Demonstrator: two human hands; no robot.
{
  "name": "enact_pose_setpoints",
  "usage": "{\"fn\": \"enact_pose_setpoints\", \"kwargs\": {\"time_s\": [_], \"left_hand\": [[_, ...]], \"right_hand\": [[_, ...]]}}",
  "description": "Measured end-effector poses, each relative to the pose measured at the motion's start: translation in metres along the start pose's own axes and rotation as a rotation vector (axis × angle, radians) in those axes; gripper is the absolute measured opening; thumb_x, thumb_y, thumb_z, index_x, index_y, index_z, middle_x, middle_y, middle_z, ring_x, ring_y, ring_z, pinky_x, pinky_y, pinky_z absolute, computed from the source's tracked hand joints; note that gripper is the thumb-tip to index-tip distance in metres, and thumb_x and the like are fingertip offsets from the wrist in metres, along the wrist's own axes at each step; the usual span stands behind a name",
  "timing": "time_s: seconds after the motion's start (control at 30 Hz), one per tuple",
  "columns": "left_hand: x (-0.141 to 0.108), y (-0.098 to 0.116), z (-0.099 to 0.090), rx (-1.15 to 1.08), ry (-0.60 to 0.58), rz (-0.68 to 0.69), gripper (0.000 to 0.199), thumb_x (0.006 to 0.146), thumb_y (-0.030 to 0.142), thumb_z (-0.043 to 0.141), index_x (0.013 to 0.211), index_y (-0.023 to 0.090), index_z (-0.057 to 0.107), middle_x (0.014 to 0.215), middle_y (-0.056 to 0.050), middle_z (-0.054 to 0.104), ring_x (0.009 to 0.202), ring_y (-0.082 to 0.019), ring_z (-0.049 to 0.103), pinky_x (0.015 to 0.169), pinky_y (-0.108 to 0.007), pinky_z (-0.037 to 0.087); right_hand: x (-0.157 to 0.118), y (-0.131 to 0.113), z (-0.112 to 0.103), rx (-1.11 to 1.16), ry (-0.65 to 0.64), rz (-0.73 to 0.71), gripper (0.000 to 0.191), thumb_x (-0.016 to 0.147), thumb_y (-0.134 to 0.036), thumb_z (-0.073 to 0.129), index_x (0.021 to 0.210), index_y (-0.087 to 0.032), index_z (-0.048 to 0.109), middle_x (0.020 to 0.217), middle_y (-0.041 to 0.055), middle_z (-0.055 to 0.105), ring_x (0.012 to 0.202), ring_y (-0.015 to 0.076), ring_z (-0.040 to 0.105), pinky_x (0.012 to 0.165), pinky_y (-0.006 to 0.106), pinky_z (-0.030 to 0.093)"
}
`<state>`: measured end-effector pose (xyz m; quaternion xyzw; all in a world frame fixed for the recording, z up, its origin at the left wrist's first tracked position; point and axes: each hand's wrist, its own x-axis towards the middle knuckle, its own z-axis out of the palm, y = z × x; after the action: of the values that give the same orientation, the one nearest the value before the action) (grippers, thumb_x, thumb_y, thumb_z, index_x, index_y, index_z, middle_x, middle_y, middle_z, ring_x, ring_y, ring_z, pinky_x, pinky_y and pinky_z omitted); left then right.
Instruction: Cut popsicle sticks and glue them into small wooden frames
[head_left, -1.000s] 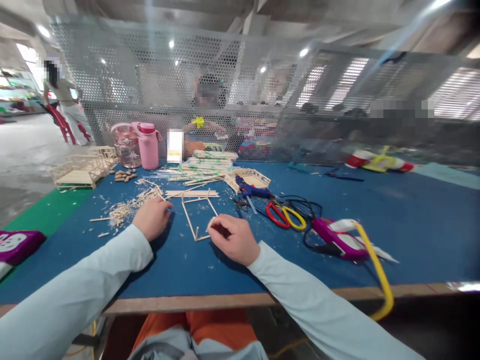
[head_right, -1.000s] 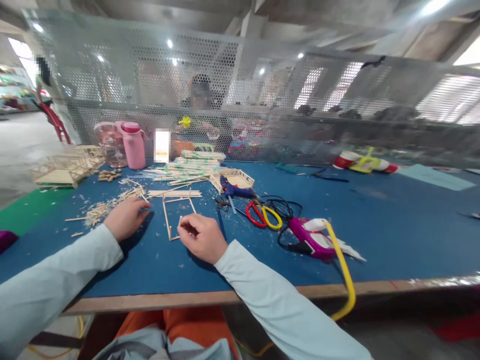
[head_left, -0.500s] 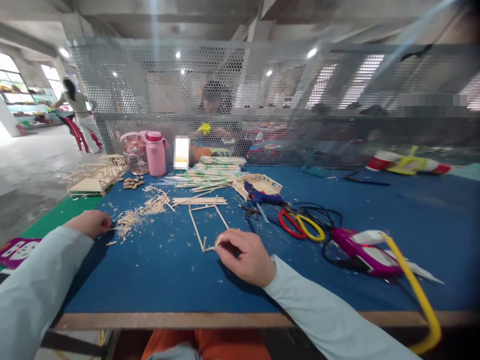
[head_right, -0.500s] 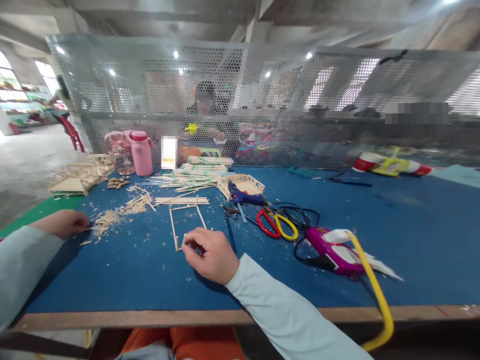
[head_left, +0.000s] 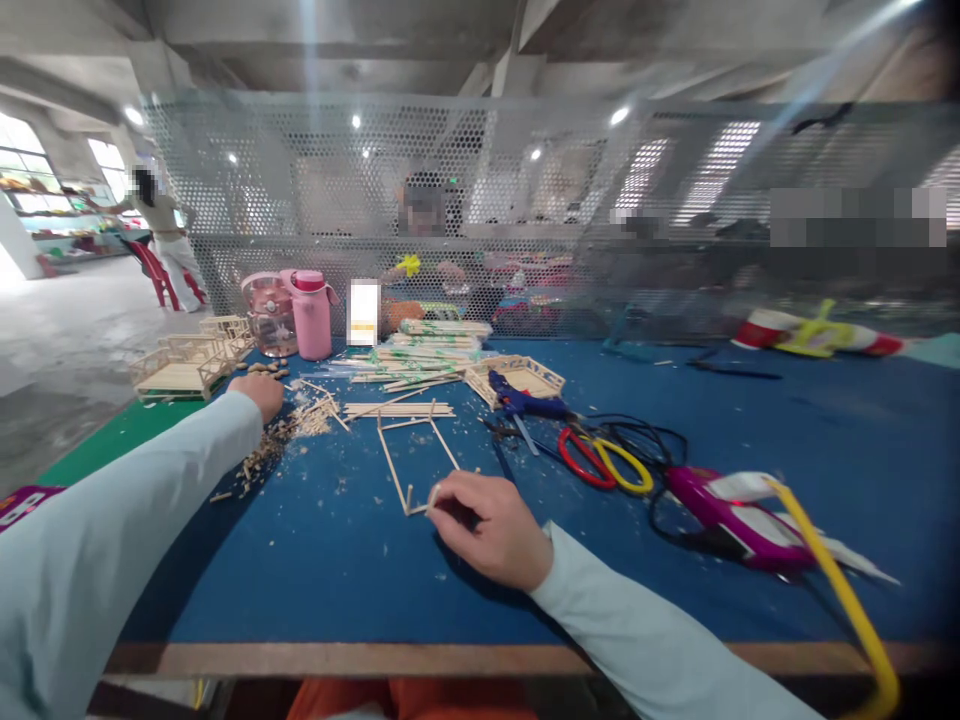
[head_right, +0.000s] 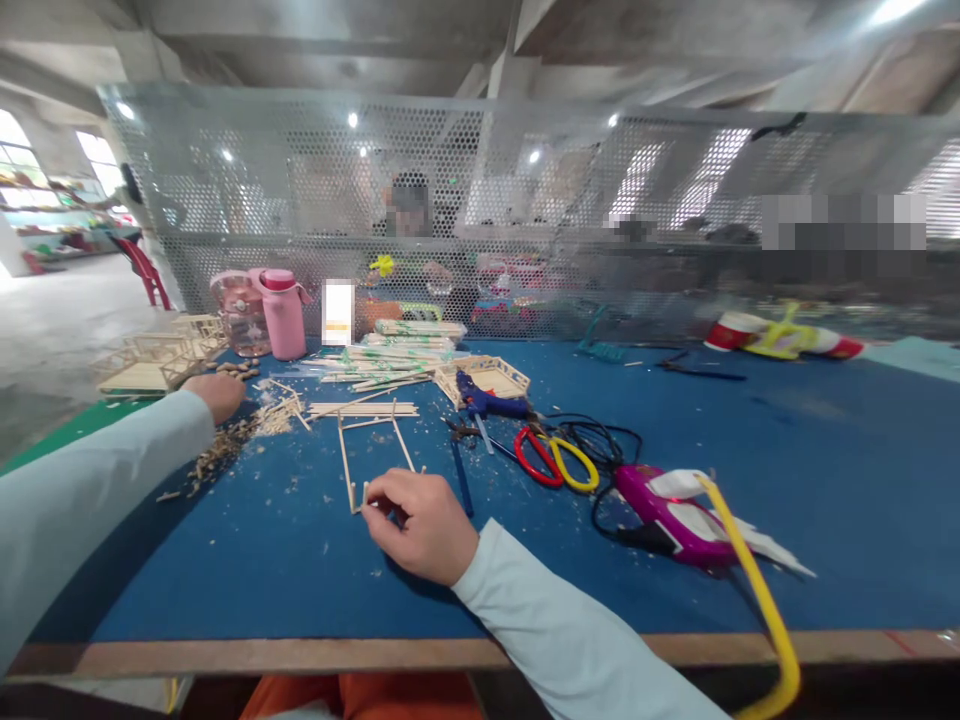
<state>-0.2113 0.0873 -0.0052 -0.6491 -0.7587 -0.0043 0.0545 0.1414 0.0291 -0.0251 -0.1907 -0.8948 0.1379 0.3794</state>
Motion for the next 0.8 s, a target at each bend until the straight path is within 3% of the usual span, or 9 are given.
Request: {"fn": "enact_pose_setpoints", "kwargs": {"time_s": [0.17, 0.33, 0.5, 0.63, 0.8], "left_hand": [[-0.002, -0.002, -0.005, 0.037, 0.001, 0.036, 0.032, 0.083, 0.031, 0.034, 0.086, 0.018, 0.063, 0.093, -0.014, 0.067, 0.09, -0.025, 0.06, 0.076, -0.032, 0.042], [-0.005, 0.007, -0.006, 0.004, -0.02, 0.104, 0.031, 0.081, 0.024, 0.035, 0.101, 0.018, 0.058, 0.089, -0.01, 0.067, 0.082, -0.02, 0.061, 0.07, -0.026, 0.042], [0.004, 0.035, -0.004, -0.022, -0.079, 0.146, 0.03, 0.078, 0.041, 0.046, 0.085, 0.018, 0.063, 0.086, -0.008, 0.068, 0.081, -0.022, 0.061, 0.068, -0.026, 0.043], [0.013, 0.043, -0.001, -0.024, -0.143, 0.146, 0.024, 0.079, 0.036, 0.051, 0.076, 0.016, 0.065, 0.082, -0.008, 0.067, 0.081, -0.022, 0.061, 0.071, -0.029, 0.045], [0.024, 0.026, -0.001, -0.012, -0.188, 0.108, 0.031, 0.084, 0.031, 0.051, 0.111, 0.015, 0.053, 0.11, -0.008, 0.056, 0.094, -0.019, 0.057, 0.079, -0.039, 0.048]], "right_hand": [[-0.002, 0.0, 0.001, 0.011, -0.019, -0.004, 0.009, 0.077, -0.016, 0.051, 0.07, -0.019, 0.055, 0.061, 0.0004, 0.058, 0.052, 0.0095, 0.051, 0.052, 0.021, 0.039], [-0.001, 0.002, 0.004, 0.008, -0.021, -0.004, 0.007, 0.076, -0.016, 0.051, 0.07, -0.019, 0.055, 0.062, 0.0003, 0.059, 0.053, 0.0094, 0.051, 0.053, 0.02, 0.04], [-0.002, 0.002, 0.004, -0.002, -0.022, -0.004, 0.007, 0.075, -0.015, 0.051, 0.07, -0.019, 0.054, 0.061, 0.0001, 0.058, 0.054, 0.0094, 0.051, 0.053, 0.02, 0.04], [-0.003, 0.002, 0.003, 0.008, -0.036, -0.004, 0.008, 0.076, -0.015, 0.051, 0.07, -0.019, 0.055, 0.061, 0.0002, 0.058, 0.054, 0.0097, 0.052, 0.053, 0.02, 0.04], [-0.002, 0.002, 0.003, 0.01, -0.036, -0.015, 0.007, 0.075, -0.015, 0.052, 0.07, -0.018, 0.055, 0.061, 0.0004, 0.058, 0.053, 0.0092, 0.051, 0.053, 0.019, 0.039]]}}
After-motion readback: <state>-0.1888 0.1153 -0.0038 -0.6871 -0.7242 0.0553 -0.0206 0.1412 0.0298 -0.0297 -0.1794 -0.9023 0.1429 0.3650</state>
